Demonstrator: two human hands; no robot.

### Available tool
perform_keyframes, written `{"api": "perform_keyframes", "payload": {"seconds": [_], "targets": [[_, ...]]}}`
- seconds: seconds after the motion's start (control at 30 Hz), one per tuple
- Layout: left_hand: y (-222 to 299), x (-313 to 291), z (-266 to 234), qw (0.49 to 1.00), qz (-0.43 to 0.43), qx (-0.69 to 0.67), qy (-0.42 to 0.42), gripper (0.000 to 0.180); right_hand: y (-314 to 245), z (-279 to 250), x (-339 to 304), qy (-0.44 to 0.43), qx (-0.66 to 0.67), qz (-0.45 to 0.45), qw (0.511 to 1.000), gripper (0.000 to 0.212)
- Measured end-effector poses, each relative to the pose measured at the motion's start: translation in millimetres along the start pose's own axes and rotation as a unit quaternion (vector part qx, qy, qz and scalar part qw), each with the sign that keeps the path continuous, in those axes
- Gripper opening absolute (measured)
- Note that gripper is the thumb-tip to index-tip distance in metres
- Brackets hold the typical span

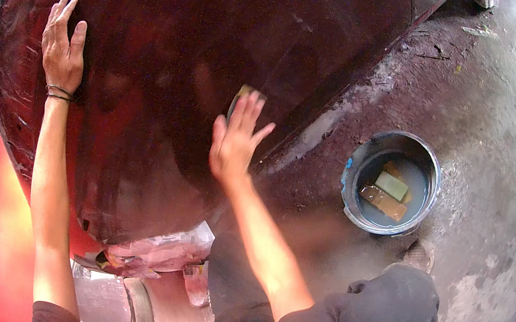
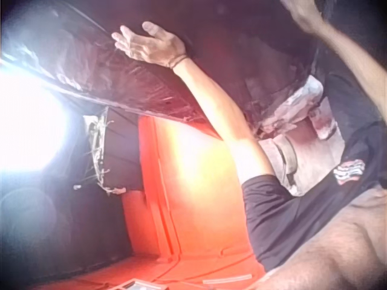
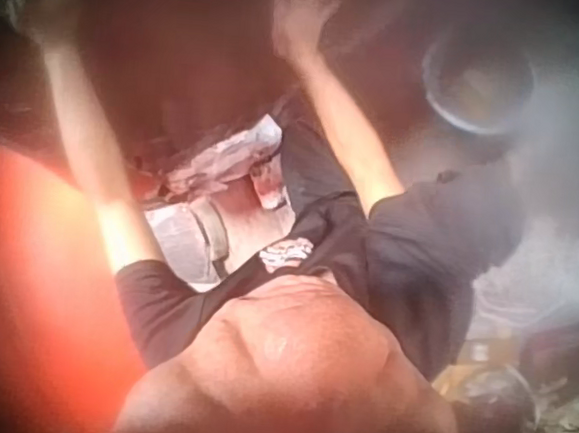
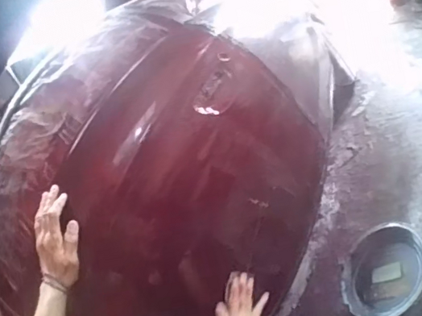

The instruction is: The person sands the surface of a maroon car door using a sanding block and water. They repeatedly dip the block into a bucket of water and sand the door in circular and linear motions.

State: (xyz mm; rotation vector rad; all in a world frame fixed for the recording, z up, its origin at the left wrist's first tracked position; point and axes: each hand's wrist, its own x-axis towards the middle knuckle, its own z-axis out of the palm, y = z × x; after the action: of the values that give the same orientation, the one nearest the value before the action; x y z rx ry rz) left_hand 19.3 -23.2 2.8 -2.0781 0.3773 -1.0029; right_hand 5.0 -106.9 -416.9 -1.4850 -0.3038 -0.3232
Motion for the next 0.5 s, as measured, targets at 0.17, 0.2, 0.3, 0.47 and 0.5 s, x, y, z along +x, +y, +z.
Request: {"api": "perform_keyframes", "payload": {"seconds": [0.17,0.2,0.3,0.47,0.5], "targets": [[-4.1,-2.3,-4.1,1.0,0.015,-0.001,0.008,0.047,29.8,-10.3,50.7,0.008,-0.052,0.039,0.998,0.074],[-3.0,-0.2,-2.7,1.0,0.016,-0.012,0.015,0.047,35.5,-30.5,103.7,0.036,0.002,0.087,0.996,0.071],[-1.8,-0.3,0.4,1.0,0.007,-0.005,0.009,0.048,48.3,-70.3,192.7,0.054,0.038,0.152,0.986,0.07],[-1.0,0.8,1.6,1.0,0.007,-0.003,0.016,0.047,42.7,-6.4,44.2,0.026,-0.049,0.052,0.997,0.076],[-2.7,-0.4,1.2,1.0,0.008,0.0,0.015,0.048,35.4,0.5,-5.4,-0.024,-0.038,0.056,0.997,0.076]]}}
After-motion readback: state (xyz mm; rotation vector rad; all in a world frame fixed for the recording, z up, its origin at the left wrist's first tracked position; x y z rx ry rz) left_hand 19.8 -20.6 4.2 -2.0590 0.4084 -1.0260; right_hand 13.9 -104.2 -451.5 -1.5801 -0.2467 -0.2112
